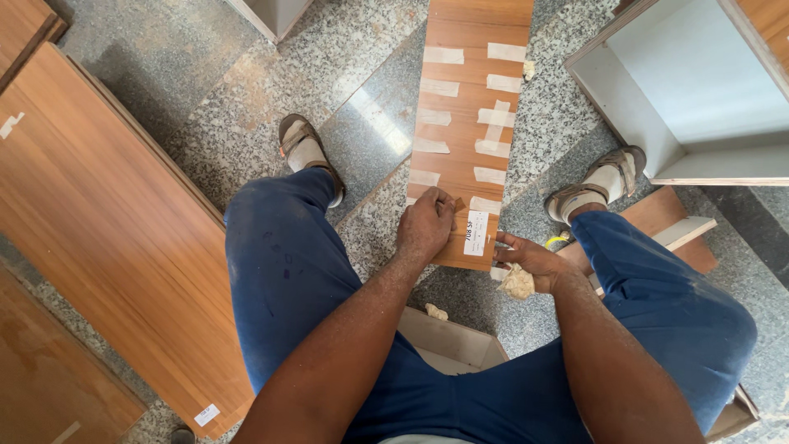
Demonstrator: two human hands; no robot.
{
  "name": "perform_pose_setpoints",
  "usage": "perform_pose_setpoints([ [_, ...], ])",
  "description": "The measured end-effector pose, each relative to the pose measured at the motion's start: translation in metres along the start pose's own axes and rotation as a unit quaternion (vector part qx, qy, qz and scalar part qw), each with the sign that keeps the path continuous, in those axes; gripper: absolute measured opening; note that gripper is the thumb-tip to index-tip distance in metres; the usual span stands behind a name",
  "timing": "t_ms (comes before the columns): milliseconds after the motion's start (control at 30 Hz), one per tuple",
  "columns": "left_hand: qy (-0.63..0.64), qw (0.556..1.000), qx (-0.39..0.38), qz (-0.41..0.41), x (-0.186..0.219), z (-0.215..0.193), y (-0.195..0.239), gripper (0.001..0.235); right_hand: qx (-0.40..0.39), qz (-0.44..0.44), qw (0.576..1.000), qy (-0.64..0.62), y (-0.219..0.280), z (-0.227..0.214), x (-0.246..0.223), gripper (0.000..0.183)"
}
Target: The person peels multiple strips of white tape from a wooden furniture panel and wipes the surface with a cloth.
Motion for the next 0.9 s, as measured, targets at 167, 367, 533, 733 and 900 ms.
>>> perform_pose_setpoints([
  [167,-0.018,1.0,-0.012,-0.012,-0.001,0.004,-0.002,0.017,0.049,-0.001,0.998,0.043,-0.001,-0.015,-0.001,0.055],
  [367,-0.008,1.0,-0.016,-0.015,-0.002,0.004,-0.002,0.016,0.054,0.013,0.997,0.057,0.002,-0.001,-0.004,0.054],
  [533,-0.014,0.999,-0.018,-0.028,-0.002,0.003,-0.002,0.016,0.063,0.007,0.996,0.065,0.009,0.015,-0.01,0.06],
  [733,0.007,1.0,-0.01,-0.013,0.001,0.001,0.0,0.016,0.09,-0.006,0.987,0.134,0.008,0.015,-0.017,0.073],
  [900,0.005,1.0,-0.011,-0.018,0.0,0.002,0.0,0.016,0.009,-0.04,0.989,0.142,-0.008,0.017,-0.016,0.074],
])
Point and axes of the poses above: each hand's wrist, its own y-axis away from the middle knuckle, its own z-axis out of the palm, x = y × z, the point moved 10 cm from there along -y, towards the middle knuckle, and after that the axes turned 10 degrees about -y, right-handed, at the moved point
